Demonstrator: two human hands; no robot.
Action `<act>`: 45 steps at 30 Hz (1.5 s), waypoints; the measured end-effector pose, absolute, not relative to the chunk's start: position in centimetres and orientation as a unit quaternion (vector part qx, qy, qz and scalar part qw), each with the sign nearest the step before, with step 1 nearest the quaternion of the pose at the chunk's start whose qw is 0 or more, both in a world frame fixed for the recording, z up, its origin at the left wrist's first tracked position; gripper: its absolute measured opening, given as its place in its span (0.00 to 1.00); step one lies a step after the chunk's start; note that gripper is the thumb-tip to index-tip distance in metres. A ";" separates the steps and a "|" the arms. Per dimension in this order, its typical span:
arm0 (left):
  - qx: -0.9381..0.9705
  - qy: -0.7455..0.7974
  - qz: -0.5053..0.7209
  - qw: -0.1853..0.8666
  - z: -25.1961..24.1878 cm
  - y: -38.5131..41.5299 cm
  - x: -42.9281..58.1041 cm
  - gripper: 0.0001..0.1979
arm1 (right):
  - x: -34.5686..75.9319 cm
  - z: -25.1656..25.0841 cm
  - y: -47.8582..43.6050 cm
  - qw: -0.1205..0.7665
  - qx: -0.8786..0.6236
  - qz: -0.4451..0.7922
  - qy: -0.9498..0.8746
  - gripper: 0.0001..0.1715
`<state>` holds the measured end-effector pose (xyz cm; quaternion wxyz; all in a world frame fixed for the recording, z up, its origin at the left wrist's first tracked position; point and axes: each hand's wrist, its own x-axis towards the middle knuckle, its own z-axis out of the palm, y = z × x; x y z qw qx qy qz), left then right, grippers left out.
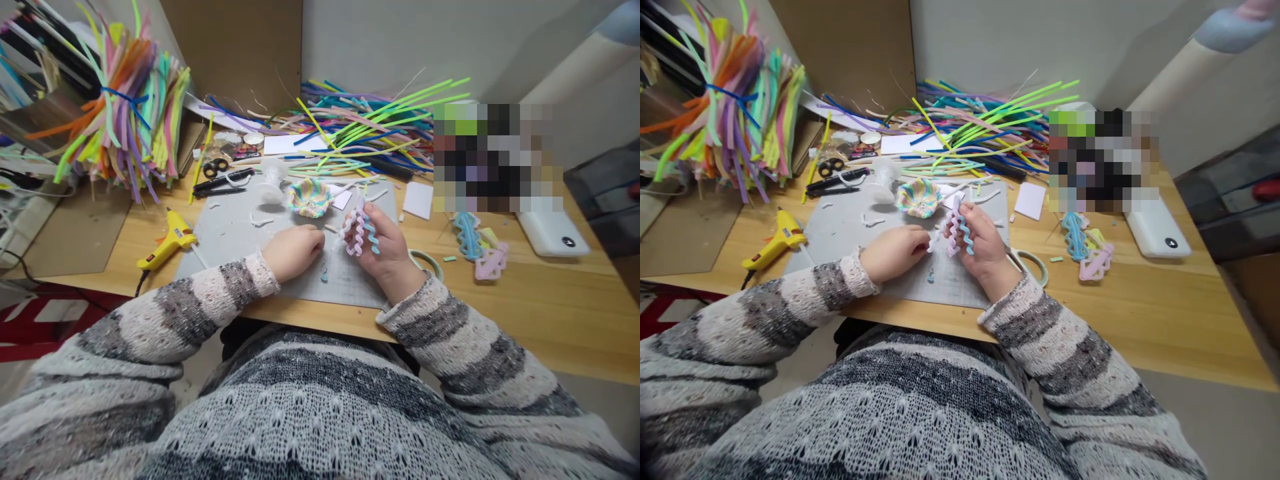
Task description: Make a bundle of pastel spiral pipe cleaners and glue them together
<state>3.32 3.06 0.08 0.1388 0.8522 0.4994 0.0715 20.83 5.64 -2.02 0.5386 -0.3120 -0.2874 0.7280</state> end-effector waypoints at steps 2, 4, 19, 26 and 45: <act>0.845 0.498 0.107 0.161 0.4 2.6 2.7 0.07 | 20.8 -2.0 5.6 0.538 -0.311 0.732 -0.279 0.16; 0.829 0.495 0.169 0.199 1.1 1.7 1.8 0.05 | 20.8 -1.9 5.5 0.531 -0.309 0.737 -0.281 0.16; 0.794 0.426 0.433 0.016 2.9 -5.2 -0.1 0.11 | 18.2 -1.9 -0.4 0.404 -0.309 0.789 -0.345 0.14; 0.808 0.406 0.424 0.051 2.1 -4.9 0.3 0.10 | 18.4 -2.5 -0.2 0.393 -0.324 0.792 -0.337 0.15; 0.814 0.393 0.420 0.073 1.7 -4.2 0.5 0.12 | 18.8 -2.1 0.3 0.408 -0.305 0.792 -0.337 0.11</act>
